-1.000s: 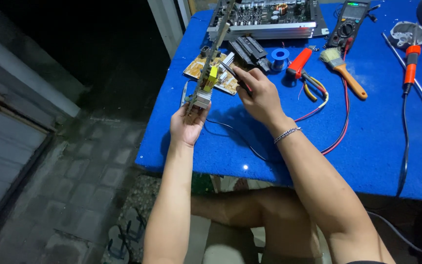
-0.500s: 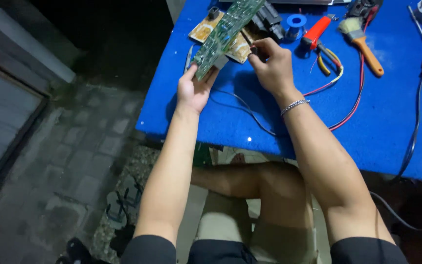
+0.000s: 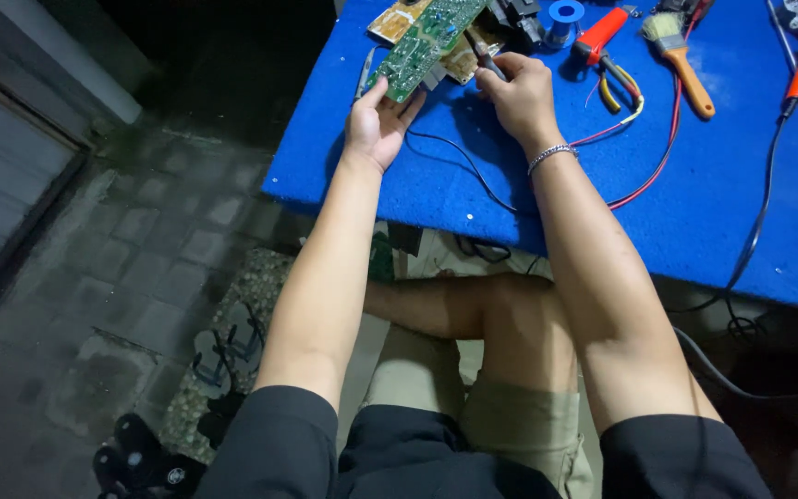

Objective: Soldering components and cleaning a circuit board on an electronics repair bench.

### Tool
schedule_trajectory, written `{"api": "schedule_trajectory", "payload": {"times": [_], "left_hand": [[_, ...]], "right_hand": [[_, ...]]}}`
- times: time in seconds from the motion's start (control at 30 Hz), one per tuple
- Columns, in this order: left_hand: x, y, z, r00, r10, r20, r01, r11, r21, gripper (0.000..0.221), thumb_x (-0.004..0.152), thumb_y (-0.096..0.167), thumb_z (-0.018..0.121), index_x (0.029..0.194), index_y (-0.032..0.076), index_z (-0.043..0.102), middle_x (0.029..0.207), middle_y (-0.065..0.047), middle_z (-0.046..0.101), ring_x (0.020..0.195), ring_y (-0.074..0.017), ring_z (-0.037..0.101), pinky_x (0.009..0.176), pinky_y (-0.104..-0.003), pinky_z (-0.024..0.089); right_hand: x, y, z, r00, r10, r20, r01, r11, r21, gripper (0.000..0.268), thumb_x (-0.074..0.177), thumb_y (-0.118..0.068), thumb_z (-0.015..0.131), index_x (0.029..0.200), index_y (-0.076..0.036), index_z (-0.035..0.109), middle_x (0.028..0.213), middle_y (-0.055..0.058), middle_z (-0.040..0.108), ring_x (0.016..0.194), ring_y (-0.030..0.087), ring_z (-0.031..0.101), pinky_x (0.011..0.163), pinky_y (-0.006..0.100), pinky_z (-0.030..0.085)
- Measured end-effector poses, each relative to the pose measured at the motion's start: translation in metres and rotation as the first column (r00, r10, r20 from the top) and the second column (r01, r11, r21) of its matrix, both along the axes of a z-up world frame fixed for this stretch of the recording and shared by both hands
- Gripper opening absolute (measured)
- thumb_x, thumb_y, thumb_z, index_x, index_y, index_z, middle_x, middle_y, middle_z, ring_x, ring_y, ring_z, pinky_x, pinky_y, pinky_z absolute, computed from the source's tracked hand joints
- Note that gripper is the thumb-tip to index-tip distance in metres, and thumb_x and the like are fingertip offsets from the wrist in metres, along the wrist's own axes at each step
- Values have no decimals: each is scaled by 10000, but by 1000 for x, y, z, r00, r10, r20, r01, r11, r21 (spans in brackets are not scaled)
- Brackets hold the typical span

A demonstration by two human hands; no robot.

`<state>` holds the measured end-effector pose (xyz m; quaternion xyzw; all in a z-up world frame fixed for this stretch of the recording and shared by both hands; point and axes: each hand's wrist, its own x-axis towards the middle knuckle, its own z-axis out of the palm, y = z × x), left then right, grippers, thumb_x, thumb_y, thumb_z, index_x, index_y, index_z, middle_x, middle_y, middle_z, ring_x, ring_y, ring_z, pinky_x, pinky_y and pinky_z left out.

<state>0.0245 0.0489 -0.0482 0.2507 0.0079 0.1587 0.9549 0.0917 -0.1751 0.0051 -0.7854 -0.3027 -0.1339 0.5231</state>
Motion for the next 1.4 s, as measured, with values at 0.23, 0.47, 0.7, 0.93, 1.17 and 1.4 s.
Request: {"api": "schedule_trajectory", "payload": {"times": [0.23,0.47,0.7,0.93,1.17,1.4], "left_hand": [[5,6,-7,999,-43,29,45,997,-69,341,1020,199,561,1253,-51,556,1145,-243,615,1094,-369,623,1054,-547,550],[3,11,-10,1000,-5,-2,5,988,-152,356,1057,157,468,1324,-75,498,1201,-271,564,1110,-372,600,1087,-524,522],[0,19,-14,999,-38,36,46,965,-257,300,1077,88,433,1302,-88,526,1159,-247,667,1095,-342,678,1080,-496,559],[3,35,-32,992,-81,99,98,979,-180,227,1079,94,449,1200,-62,561,1175,-251,688,1085,-335,710,1048,-435,592],[4,38,-32,1000,-3,-15,0,979,-205,211,1000,32,557,1143,-115,607,1092,-209,702,1045,-294,702,1063,-430,568],[1,38,-31,999,-35,1,34,969,-243,165,1064,60,458,1144,-54,545,1124,-227,679,1043,-308,708,1041,-454,590]], "right_hand": [[-2,-1,-6,987,-22,157,17,999,33,177,939,-126,753,1014,34,754,768,55,735,595,128,591,565,262,483],[-12,3,6,971,-83,225,79,997,25,226,902,-86,750,1088,44,748,868,109,767,641,175,633,589,290,508],[-15,3,12,986,-103,130,104,995,-3,228,912,-93,734,1109,18,764,847,110,779,603,171,654,546,289,515],[-18,9,17,974,-78,212,77,997,12,219,907,-122,735,1074,16,765,828,113,759,590,184,622,538,303,477],[-23,11,20,946,-107,307,102,994,33,211,889,-108,746,1063,11,745,889,120,764,663,226,673,612,325,528],[-24,11,20,940,-103,324,94,995,42,203,895,-117,741,1055,7,734,882,110,754,651,218,650,607,321,515]]}}
